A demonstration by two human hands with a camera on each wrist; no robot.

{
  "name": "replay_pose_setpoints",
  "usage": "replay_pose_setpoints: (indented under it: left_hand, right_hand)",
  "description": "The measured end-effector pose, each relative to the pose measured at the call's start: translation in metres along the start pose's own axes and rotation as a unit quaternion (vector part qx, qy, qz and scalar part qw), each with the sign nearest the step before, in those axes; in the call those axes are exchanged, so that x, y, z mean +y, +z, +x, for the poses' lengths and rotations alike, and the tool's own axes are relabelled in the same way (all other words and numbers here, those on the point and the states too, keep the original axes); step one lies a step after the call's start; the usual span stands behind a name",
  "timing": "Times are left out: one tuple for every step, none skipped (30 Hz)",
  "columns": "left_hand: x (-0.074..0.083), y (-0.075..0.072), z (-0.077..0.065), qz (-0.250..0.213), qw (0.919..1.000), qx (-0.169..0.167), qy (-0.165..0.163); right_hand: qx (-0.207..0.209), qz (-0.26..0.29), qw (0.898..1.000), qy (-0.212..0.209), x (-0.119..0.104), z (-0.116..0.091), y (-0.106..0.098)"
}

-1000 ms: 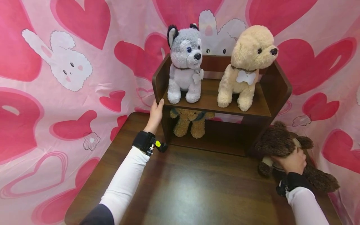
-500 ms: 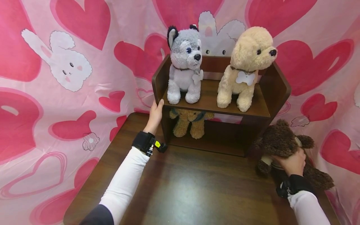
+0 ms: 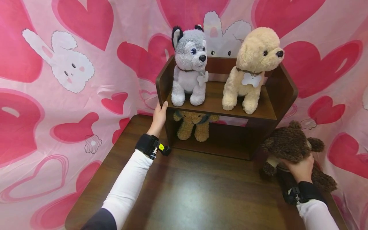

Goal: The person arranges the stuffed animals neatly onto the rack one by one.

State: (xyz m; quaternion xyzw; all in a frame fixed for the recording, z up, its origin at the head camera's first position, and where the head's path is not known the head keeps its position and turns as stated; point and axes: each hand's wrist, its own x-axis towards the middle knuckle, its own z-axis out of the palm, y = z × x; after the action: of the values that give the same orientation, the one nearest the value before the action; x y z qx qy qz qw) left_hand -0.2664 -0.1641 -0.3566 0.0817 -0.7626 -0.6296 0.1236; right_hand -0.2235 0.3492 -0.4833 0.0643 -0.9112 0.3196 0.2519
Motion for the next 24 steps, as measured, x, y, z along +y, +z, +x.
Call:
replay_pose_setpoints:
  left_hand:
    - [0.0, 0.0, 0.0, 0.001, 1.0, 0.0, 0.0]
    - [0.0, 0.0, 0.0, 0.002, 1.0, 0.001, -0.001]
    - [0.0, 0.0, 0.0, 0.003, 1.0, 0.001, -0.001]
    - [0.0, 0.0, 0.0, 0.004, 1.0, 0.001, -0.003]
    - [0.0, 0.0, 0.0, 0.005, 1.0, 0.001, -0.004]
    - [0.0, 0.0, 0.0, 0.005, 1.0, 0.001, -0.004]
    - [0.0, 0.0, 0.0, 0.006, 1.0, 0.001, -0.005]
    - [0.0, 0.0, -0.001, 0.006, 1.0, 0.0, -0.007]
    - [0.0, 0.0, -0.001, 0.005, 1.0, 0.0, -0.008]
    - [0.0, 0.0, -0.001, 0.005, 1.0, 0.0, -0.008]
    - [0.0, 0.0, 0.0, 0.004, 1.0, 0.0, -0.007]
    - [0.0, 0.0, 0.0, 0.003, 1.0, 0.0, -0.007]
    - [0.0, 0.0, 0.0, 0.001, 1.0, 0.0, -0.007]
    - [0.0, 0.0, 0.0, 0.0, 1.0, -0.001, -0.005]
    - [0.0, 0.001, 0.0, -0.002, 1.0, -0.001, -0.005]
    - [0.0, 0.001, 0.0, -0.003, 1.0, -0.001, -0.004]
    - [0.0, 0.001, 0.0, -0.004, 1.0, -0.002, -0.004]
    - [0.0, 0.001, 0.0, -0.005, 1.0, -0.002, -0.004]
    - [0.0, 0.001, 0.001, -0.006, 1.0, -0.003, -0.002]
    - [0.0, 0.001, 0.001, -0.005, 1.0, -0.002, -0.003]
    - [0.0, 0.001, 0.001, -0.004, 1.0, -0.002, -0.003]
    - [0.0, 0.001, 0.001, -0.002, 1.0, 0.0, -0.003]
    - [0.0, 0.001, 0.001, -0.001, 1.0, 0.001, -0.004]
    - [0.0, 0.001, 0.001, 0.0, 1.0, 0.002, -0.004]
  right_hand:
    - [0.004, 0.006, 1.0, -0.003, 0.0, 0.0, 0.0]
    - [0.005, 0.007, 1.0, -0.008, -0.001, -0.001, -0.001]
    - [0.007, 0.01, 1.0, -0.012, -0.001, -0.001, -0.001]
    - [0.009, 0.012, 1.0, -0.017, -0.001, -0.001, -0.002]
    - [0.011, 0.014, 1.0, -0.02, -0.001, -0.002, -0.002]
    - [0.012, 0.016, 1.0, -0.023, -0.002, -0.002, -0.002]
    - [0.014, 0.019, 0.999, -0.024, -0.002, -0.002, -0.002]
    - [0.013, 0.02, 0.999, -0.025, -0.003, -0.003, -0.002]
    - [0.013, 0.019, 0.999, -0.028, -0.003, -0.003, -0.002]
    - [0.01, 0.015, 0.999, -0.031, -0.004, -0.004, -0.002]
    - [0.008, 0.014, 0.999, -0.031, -0.005, -0.004, -0.003]
    - [0.006, 0.011, 0.999, -0.03, -0.005, -0.005, -0.003]
    - [0.005, 0.007, 1.0, -0.028, -0.006, -0.006, -0.004]
    - [0.006, 0.004, 1.0, -0.025, -0.007, -0.006, -0.004]
    - [0.005, -0.005, 1.0, -0.023, -0.009, -0.007, -0.005]
    - [0.006, -0.009, 1.0, -0.016, -0.01, -0.007, -0.006]
    - [0.005, -0.013, 1.0, -0.01, -0.012, -0.008, -0.006]
    - [0.003, -0.017, 1.0, -0.003, -0.013, -0.009, -0.007]
    - [0.0, -0.02, 1.0, 0.006, -0.015, -0.009, -0.008]
    - [-0.003, -0.024, 1.0, 0.014, -0.016, -0.01, -0.009]
    - [-0.009, -0.028, 0.999, 0.022, -0.017, -0.01, -0.009]
    - [-0.014, -0.031, 0.999, 0.027, -0.018, -0.011, -0.01]
    - [-0.019, -0.035, 0.999, 0.031, -0.018, -0.011, -0.011]
    - [-0.022, -0.036, 0.999, 0.035, -0.019, -0.012, -0.012]
